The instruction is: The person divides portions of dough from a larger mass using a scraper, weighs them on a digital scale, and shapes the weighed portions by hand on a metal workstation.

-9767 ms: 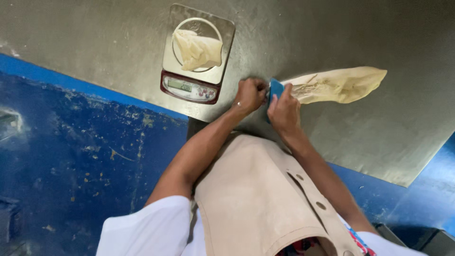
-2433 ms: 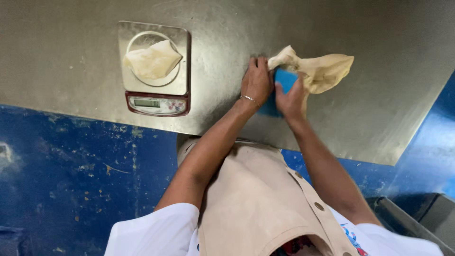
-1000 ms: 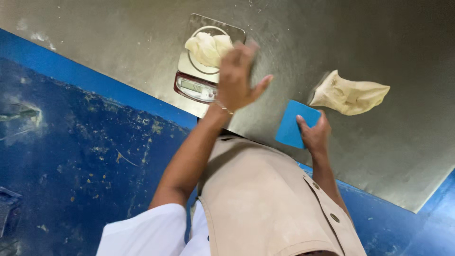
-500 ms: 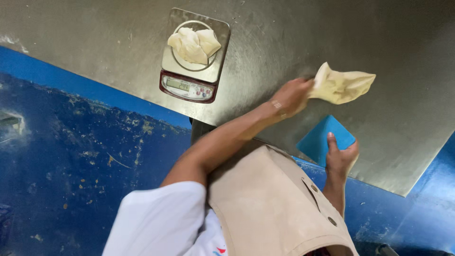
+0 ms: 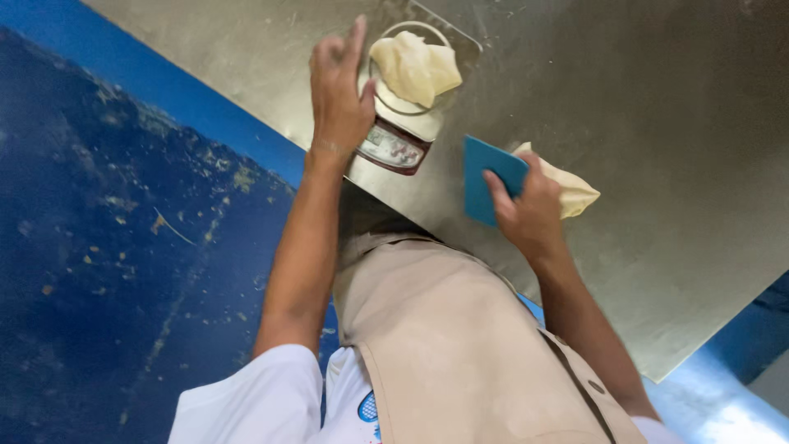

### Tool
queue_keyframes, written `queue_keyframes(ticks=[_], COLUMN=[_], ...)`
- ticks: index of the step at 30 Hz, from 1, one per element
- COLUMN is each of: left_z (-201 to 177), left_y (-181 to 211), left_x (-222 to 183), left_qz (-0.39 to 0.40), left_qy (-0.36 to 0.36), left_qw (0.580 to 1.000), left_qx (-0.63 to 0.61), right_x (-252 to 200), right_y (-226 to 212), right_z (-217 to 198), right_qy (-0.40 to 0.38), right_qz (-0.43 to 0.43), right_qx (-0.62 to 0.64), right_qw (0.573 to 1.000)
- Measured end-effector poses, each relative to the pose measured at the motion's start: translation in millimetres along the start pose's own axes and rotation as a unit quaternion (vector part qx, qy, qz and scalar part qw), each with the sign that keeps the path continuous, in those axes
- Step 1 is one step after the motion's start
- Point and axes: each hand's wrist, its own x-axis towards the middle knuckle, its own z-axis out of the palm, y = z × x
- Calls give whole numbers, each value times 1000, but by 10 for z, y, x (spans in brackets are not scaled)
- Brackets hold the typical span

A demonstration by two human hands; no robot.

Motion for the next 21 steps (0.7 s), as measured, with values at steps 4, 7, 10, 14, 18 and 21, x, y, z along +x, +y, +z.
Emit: queue_keyframes(ticks=[4, 7, 10, 14, 18, 21], left_z=[120, 107, 74, -169, -210, -133], left_y=[-354, -490, -588, -735, -914, -1020], left_x=[140, -29, -57, 26, 170, 269], left_qz=[32, 37, 41, 87, 156, 190], left_qy=[-35, -8, -21, -21, -72, -112], left_qw=[999, 999, 998, 996, 983, 972], left_qx=[16, -11, -36, -30, -59, -79], right_x=[609, 956, 1262, 1441, 1684, 1818], right_y=[-650, -983, -1058, -1088, -1116, -1108], right_z=[386, 734, 1042, 1345, 1496, 1513], right_qy=[-41, -18, -7, -54, -99, -88], right_qz=[-43, -93, -119, -105, -49, -22], right_qx=[11, 17, -26, -91, -112, -145], right_qw=[998, 995, 993, 989, 988, 985])
